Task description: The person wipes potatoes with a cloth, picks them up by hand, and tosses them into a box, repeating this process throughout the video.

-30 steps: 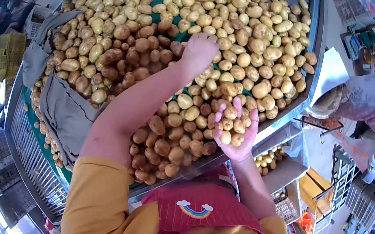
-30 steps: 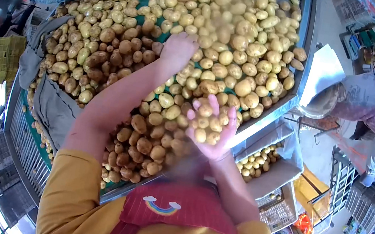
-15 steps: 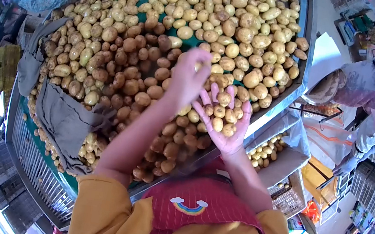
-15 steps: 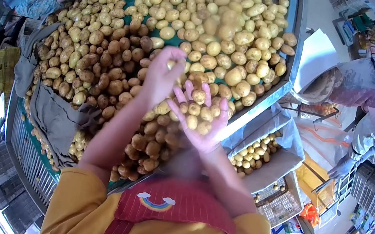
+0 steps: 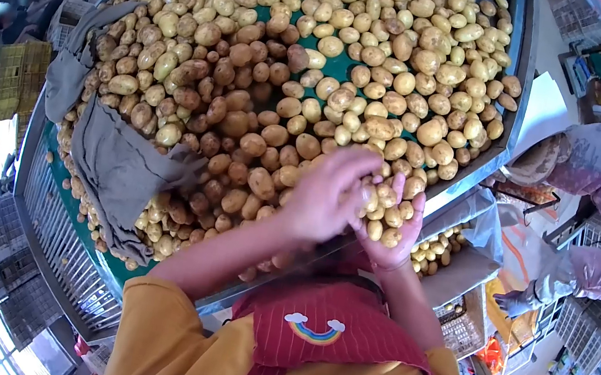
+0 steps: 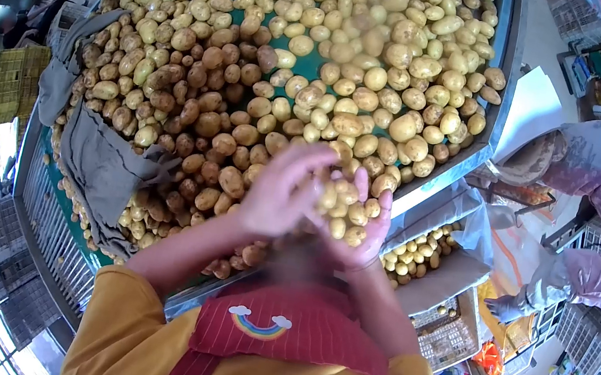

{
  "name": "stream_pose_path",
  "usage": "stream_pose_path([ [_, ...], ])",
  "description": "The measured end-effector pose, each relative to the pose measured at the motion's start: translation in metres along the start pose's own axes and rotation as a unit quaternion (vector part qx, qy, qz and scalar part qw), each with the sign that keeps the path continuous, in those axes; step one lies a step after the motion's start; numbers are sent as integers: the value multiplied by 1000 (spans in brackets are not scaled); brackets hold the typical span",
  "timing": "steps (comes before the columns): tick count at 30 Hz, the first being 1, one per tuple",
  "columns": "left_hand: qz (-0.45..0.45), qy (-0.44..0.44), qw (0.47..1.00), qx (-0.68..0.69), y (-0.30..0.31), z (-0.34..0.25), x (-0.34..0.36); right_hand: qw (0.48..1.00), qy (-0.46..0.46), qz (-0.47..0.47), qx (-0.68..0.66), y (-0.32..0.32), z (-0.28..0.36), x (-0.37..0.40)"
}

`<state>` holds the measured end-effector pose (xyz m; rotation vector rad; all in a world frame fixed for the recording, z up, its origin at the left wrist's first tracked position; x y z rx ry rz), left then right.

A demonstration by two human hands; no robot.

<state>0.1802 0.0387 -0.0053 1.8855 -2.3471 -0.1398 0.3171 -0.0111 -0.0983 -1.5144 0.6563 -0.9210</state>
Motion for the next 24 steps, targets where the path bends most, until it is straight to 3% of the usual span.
stream_pose_path([
  [2, -74, -88, 977, -182, 26, 14, -26, 1000, -2, 23, -9, -13, 3, -6],
  [6, 1, -80, 911, -404, 10, 63, -60, 999, -12, 34, -12, -13, 12, -4],
  [8, 19, -24, 904, -426, -2, 80, -72, 999, -10, 38, -15, -14, 16, 1],
  [9, -4, -57, 907, -418, 0, 72, -74, 999, -9, 36, -8, -14, 18, 4],
  [12, -21, -31, 972, -232, 16, 60, -65, 1000, -5, 20, 15, -15, 24, 14],
  [14, -29, 77, 995, -54, 23, 72, -53, 999, -23, 11, 28, -13, 28, 22],
  [16, -22, 91, 990, 110, 41, 76, -41, 999, -40, -3, 36, -10, 32, 30],
  [17, -99, 66, 990, 75, 60, 65, -32, 998, -46, -2, 43, -11, 35, 32],
  [18, -158, 135, 978, 26, 86, 62, -28, 998, -50, -2, 50, -13, 36, 33],
  [19, -261, 29, 965, -24, 113, 50, -27, 998, -49, 1, 46, -14, 37, 35],
  [20, -300, -82, 941, -137, 143, 32, -25, 998, -50, 6, 46, -16, 38, 35],
  [21, -344, -139, 913, -172, 171, 32, -23, 998, -51, 2, 44, -16, 39, 36],
  [24, -407, -148, 843, -318, 216, 43, -27, 998, -44, -4, 32, -14, 37, 35],
])
Point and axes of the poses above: each hand's wrist, its own x-axis away from the middle knuckle, its own y-axis out of the back of the hand, z = x × y, the point moved 6 cm from there along -x, towards the middle knuckle, and after that the axes turned 13 degrees about x, right-handed, at the moved point
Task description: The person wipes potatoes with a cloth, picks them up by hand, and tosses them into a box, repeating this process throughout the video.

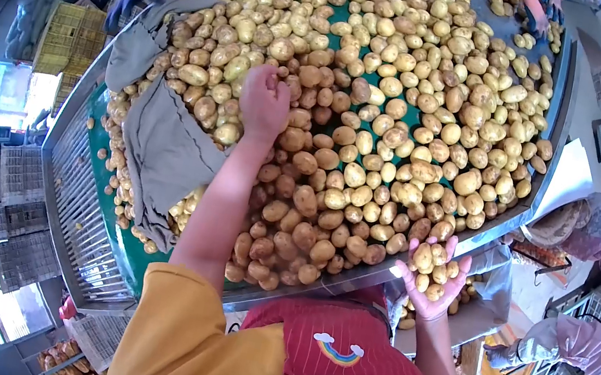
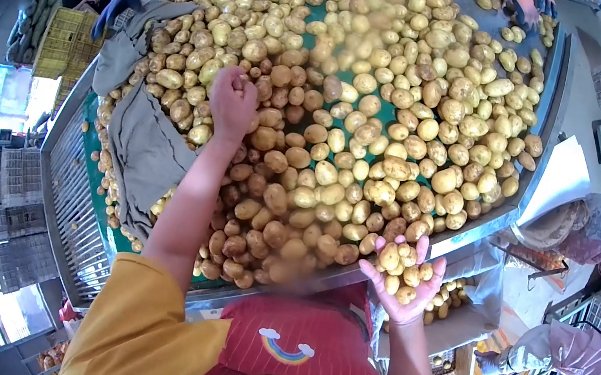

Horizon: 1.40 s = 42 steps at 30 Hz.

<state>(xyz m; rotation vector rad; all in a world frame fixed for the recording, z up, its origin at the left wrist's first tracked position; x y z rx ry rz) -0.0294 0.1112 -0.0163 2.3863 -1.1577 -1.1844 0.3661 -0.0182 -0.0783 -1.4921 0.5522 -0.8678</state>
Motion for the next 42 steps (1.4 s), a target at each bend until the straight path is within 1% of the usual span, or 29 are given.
stream_pose_path([
  [2, 6, -49, 996, -67, -9, 5, 1, 1000, 7, -6, -11, 4, -3, -4],
  [3, 25, 23, 999, 16, -24, 11, 7, 1000, 10, -13, -18, 7, -5, -6],
  [4, 24, 4, 999, 29, -36, 16, 11, 999, 12, -20, -25, 8, -7, -6],
  [6, -5, 22, 999, 49, -59, 27, 21, 999, 3, 1, -41, 1, -12, -14],
  [7, -32, 155, 972, 171, -74, 38, 25, 999, 5, 7, -36, 0, -13, -18],
  [8, -64, 194, 972, 118, -81, 39, 28, 999, 7, 6, -31, 0, -14, -17],
  [10, -91, 271, 942, 174, -102, 36, 31, 1000, 7, 6, -27, 0, -16, -19],
  [11, -101, 259, 941, 194, -111, 23, 29, 1000, 8, 12, -18, 3, -16, -21],
  [12, -47, 224, 950, 215, -138, 42, 32, 1000, 10, 7, -22, 6, -17, -23],
  [13, -33, 42, 993, 104, -138, 7, 27, 1000, 10, 2, -26, 8, -18, -25],
  [14, 42, 150, 975, 162, -154, 4, 29, 999, 11, -2, -32, 11, -20, -29],
  [16, 70, 208, 945, 243, -160, -39, 32, 1000, 11, -5, -7, 11, -22, -37],
  [17, 130, 197, 941, 242, -177, -44, 40, 1000, 8, -2, -9, 7, -24, -42],
  [18, 128, 162, 932, 297, -184, -58, 46, 1000, 7, 2, -10, 2, -26, -47],
  [20, 201, 119, 918, 319, -166, -97, 46, 1000, 2, 19, -11, -12, -28, -55],
  [22, 205, 110, 927, 293, -141, -110, 43, 999, -1, 47, -16, -20, -27, -56],
  [23, 189, 92, 947, 242, -135, -89, 46, 998, -1, 58, -17, -25, -26, -56],
  [24, 204, 159, 944, 206, -111, -83, 36, 997, 3, 68, -20, -27, -25, -53],
  [25, 228, 121, 962, 85, -99, -65, 26, 997, 7, 76, -16, -24, -23, -49],
  [26, 217, 128, 965, 70, -92, -33, 27, 997, 7, 77, -17, -23, -21, -46],
  [27, 209, 95, 973, 4, -80, -15, 20, 997, 11, 75, 1, -20, -18, -41],
  [28, 239, 97, 966, -15, -69, -7, 17, 997, 14, 74, 20, -17, -16, -37],
  [29, 306, 97, 945, -66, -71, 13, 21, 997, 19, 73, 19, -15, -15, -32],
  [30, 319, 59, 942, -90, -69, 16, 24, 997, 23, 73, 20, -12, -14, -29],
  [32, 348, 72, 932, -64, -77, 24, 32, 997, 29, 74, 16, -9, -11, -23],
  [35, 322, 1, 947, -5, -86, 2, 22, 996, 38, 80, 4, -7, -8, -15],
  [38, 380, 42, 923, -46, -106, 3, 9, 998, 51, 8, -28, -5, -5, -8],
  [39, 398, 68, 914, -45, -108, 1, 5, 998, 55, 11, -27, -4, -4, -7],
  [42, 424, 49, 901, -79, -118, 3, 3, 997, 73, 24, -29, -6, -1, -7],
])
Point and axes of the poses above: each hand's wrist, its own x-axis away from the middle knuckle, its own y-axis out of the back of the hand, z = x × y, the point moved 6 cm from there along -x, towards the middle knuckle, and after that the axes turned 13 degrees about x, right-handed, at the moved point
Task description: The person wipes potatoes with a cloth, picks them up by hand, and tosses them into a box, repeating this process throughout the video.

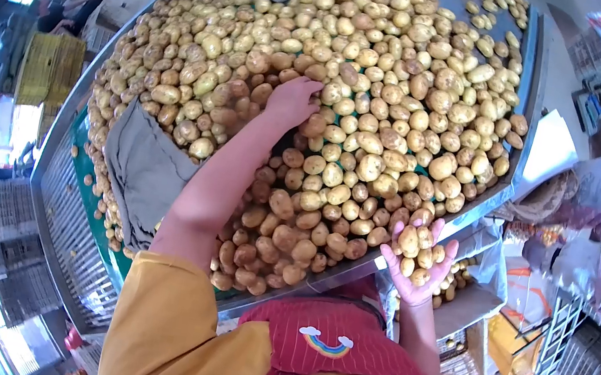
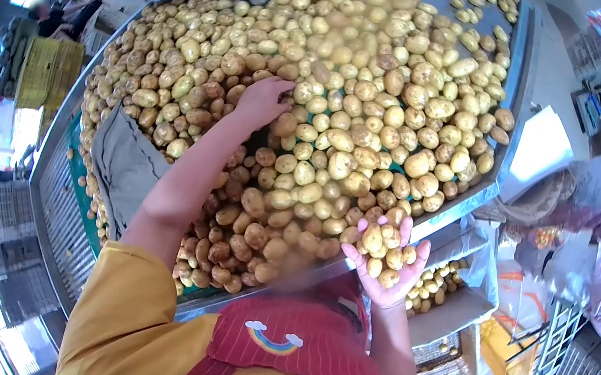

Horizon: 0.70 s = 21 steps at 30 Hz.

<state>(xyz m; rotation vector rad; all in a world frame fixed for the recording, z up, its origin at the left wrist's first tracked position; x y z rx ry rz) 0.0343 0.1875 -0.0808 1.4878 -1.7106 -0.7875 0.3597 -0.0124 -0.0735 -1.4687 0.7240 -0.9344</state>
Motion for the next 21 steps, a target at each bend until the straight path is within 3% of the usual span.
stream_pose_path([
  [1, -29, -44, 999, 5, 1, 1, -2, 1000, 9, -2, -6, 1, 1, 0],
  [4, 34, 30, 999, -18, -11, 12, -20, 999, 34, 27, -6, 2, 2, -3],
  [6, 70, 108, 991, 38, -8, -4, -21, 997, 56, 53, 6, -6, 5, -6],
  [7, 44, 58, 997, -23, -19, 10, -29, 996, 67, 58, -20, -8, 7, -5],
  [9, 46, 40, 993, -101, -32, 31, -41, 991, 91, 78, -62, -11, 11, 1],
  [12, 39, 81, 996, -12, -31, 49, -44, 981, 141, 107, -83, -13, 34, 28],
  [14, 5, 59, 998, 34, -29, 50, -44, 973, 207, 91, -47, -5, 60, 56],
  [16, 67, 188, 973, 114, -30, 43, -40, 960, 268, 56, -62, -8, 93, 95],
  [17, 66, 170, 969, 169, -30, 28, -34, 946, 316, 30, -63, -2, 111, 119],
  [21, 77, 192, 955, 213, -37, 36, -40, 855, 506, -102, -39, 18, 192, 228],
])
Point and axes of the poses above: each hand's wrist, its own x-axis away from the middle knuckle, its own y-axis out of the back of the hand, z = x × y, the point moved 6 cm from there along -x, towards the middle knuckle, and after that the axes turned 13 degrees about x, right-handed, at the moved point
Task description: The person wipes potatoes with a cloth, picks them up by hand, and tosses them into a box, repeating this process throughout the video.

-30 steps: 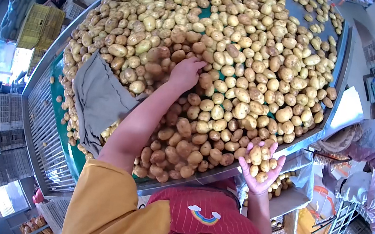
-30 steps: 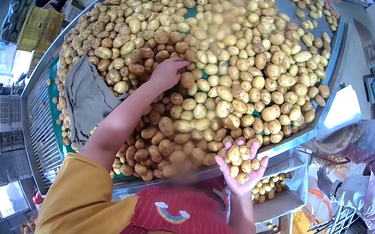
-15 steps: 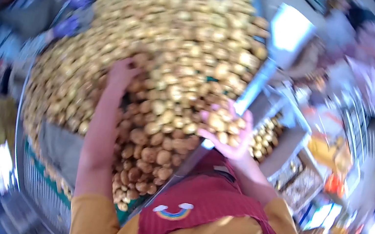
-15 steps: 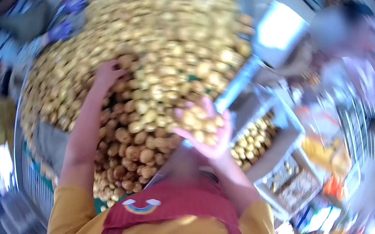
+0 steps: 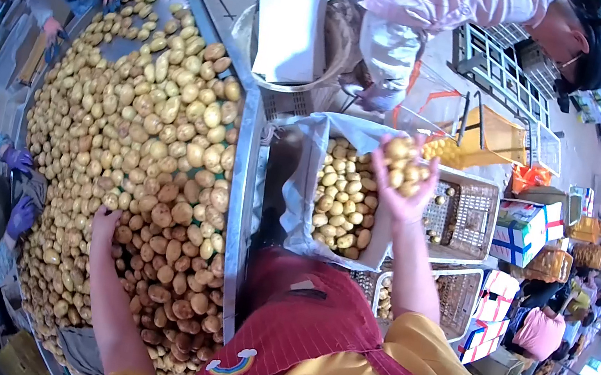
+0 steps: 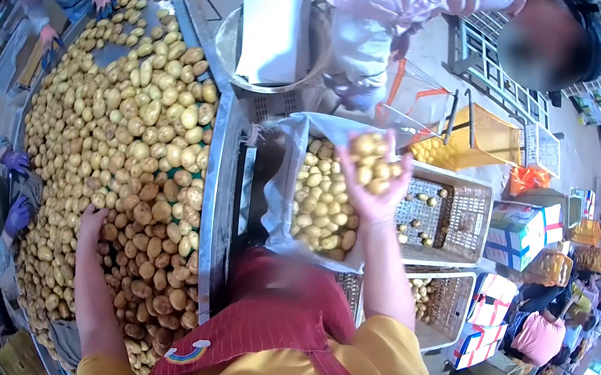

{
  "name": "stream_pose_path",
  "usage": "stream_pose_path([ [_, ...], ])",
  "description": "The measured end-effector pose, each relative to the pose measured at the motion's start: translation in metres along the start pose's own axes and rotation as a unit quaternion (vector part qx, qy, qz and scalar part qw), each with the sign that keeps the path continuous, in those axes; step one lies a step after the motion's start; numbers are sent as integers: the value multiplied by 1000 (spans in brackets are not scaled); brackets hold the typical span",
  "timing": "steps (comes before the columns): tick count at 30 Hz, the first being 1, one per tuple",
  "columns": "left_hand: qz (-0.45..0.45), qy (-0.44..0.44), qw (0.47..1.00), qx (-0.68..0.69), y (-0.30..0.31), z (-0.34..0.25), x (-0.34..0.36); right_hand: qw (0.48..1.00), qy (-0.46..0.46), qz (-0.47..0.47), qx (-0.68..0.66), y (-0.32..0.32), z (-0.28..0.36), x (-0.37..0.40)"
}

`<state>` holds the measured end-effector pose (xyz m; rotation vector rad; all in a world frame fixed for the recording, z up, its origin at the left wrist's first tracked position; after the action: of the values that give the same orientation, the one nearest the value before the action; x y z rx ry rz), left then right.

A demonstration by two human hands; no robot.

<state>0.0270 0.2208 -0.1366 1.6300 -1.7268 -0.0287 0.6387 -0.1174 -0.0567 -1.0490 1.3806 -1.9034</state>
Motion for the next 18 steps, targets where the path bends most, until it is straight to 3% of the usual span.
stream_pose_path([
  [4, 45, 30, 998, 6, 13, 37, -35, 986, 118, -79, 91, 10, 116, -44],
  [6, 48, 27, 998, 37, 8, 36, -32, 976, 150, -105, 120, 8, 153, -71],
  [9, 36, 46, 998, -34, 7, 24, -18, 968, 172, -115, 140, 9, 186, -113],
  [10, 32, 115, 987, -107, 9, 19, -9, 967, 173, -128, 137, 13, 193, -126],
  [14, -1, 31, 998, -55, 9, 32, 1, 949, 171, -222, 145, 49, 208, -166],
  [17, -11, 64, 991, -120, 8, 21, 15, 917, 70, -347, 183, 68, 203, -168],
  [18, -28, 79, 995, -49, -5, 0, 38, 920, 57, -324, 213, 75, 205, -171],
])
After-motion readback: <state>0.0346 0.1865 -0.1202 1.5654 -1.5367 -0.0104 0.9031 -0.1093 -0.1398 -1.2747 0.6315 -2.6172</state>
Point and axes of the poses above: each hand's wrist, its own x-axis away from the middle knuckle, its own y-axis out of the back of the hand, z = x × y, the point moved 6 cm from there along -x, towards the middle knuckle, and after that the axes turned 13 degrees about x, right-handed, at the moved point
